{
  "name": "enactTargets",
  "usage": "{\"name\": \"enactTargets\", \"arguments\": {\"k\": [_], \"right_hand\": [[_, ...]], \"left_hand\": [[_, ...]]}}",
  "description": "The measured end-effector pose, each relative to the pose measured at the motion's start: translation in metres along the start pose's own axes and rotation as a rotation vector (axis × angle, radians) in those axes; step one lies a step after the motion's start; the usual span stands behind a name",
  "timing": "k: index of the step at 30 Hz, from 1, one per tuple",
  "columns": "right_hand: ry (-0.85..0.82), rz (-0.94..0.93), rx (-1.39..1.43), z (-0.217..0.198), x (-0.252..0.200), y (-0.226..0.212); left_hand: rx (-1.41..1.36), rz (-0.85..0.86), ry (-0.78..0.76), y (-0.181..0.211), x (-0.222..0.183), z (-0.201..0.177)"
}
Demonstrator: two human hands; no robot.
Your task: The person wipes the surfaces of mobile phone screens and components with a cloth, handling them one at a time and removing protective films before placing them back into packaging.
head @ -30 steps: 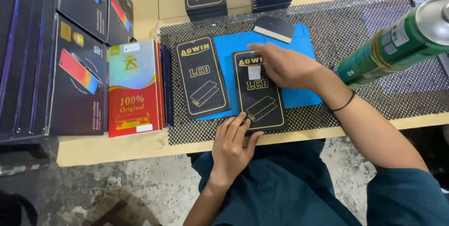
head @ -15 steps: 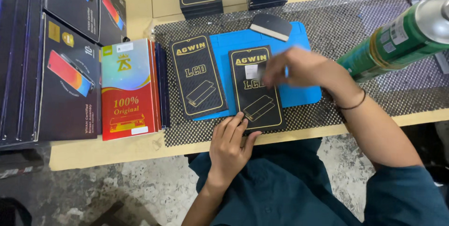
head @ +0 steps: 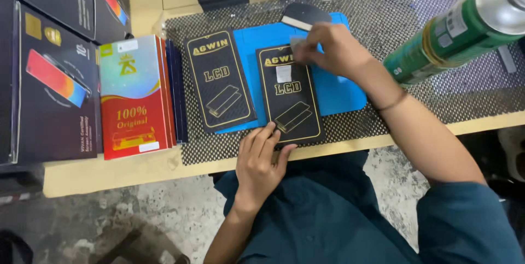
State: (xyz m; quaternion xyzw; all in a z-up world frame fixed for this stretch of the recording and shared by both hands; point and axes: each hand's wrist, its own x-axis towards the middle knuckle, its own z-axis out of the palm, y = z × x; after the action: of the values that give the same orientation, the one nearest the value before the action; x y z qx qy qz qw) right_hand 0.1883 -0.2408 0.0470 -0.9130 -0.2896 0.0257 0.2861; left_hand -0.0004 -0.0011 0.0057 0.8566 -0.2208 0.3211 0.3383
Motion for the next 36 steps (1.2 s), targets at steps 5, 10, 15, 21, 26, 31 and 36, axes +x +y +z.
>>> {"name": "enactTargets", "arguments": {"k": [5, 10, 15, 21, 26, 31, 36], "right_hand": [[0.052, 0.019, 0.043, 0.017, -0.031, -0.006], [0.035, 0.061, 0.061, 0.007, -0.048, -0.049], [0.283, 0.086, -0.130, 0.031, -0.030, -0.009], [0.144, 0.073, 0.074, 0.020, -0.124, -0.102], [0.150, -0.058, 0.458, 0.045, -0.177, -0.055], [0.450, 0.074, 0.826, 0.054, -0.186, -0.044], [0.541, 0.209, 0.816, 0.062, -0.189, -0.042]], "left_hand": [[-0.005, -0.005, 0.035, 0.001, 0.002, -0.002], [0.001, 0.006, 0.033, -0.002, 0.001, 0.000], [-0.009, 0.017, 0.029, -0.002, 0.001, -0.001], [-0.008, -0.016, -0.006, 0.001, 0.000, -0.003], [0.107, -0.096, -0.072, 0.014, 0.006, 0.002], [0.123, -0.164, -0.153, 0.040, 0.036, 0.012], [0.303, -0.138, -0.239, 0.049, 0.046, 0.018]]}}
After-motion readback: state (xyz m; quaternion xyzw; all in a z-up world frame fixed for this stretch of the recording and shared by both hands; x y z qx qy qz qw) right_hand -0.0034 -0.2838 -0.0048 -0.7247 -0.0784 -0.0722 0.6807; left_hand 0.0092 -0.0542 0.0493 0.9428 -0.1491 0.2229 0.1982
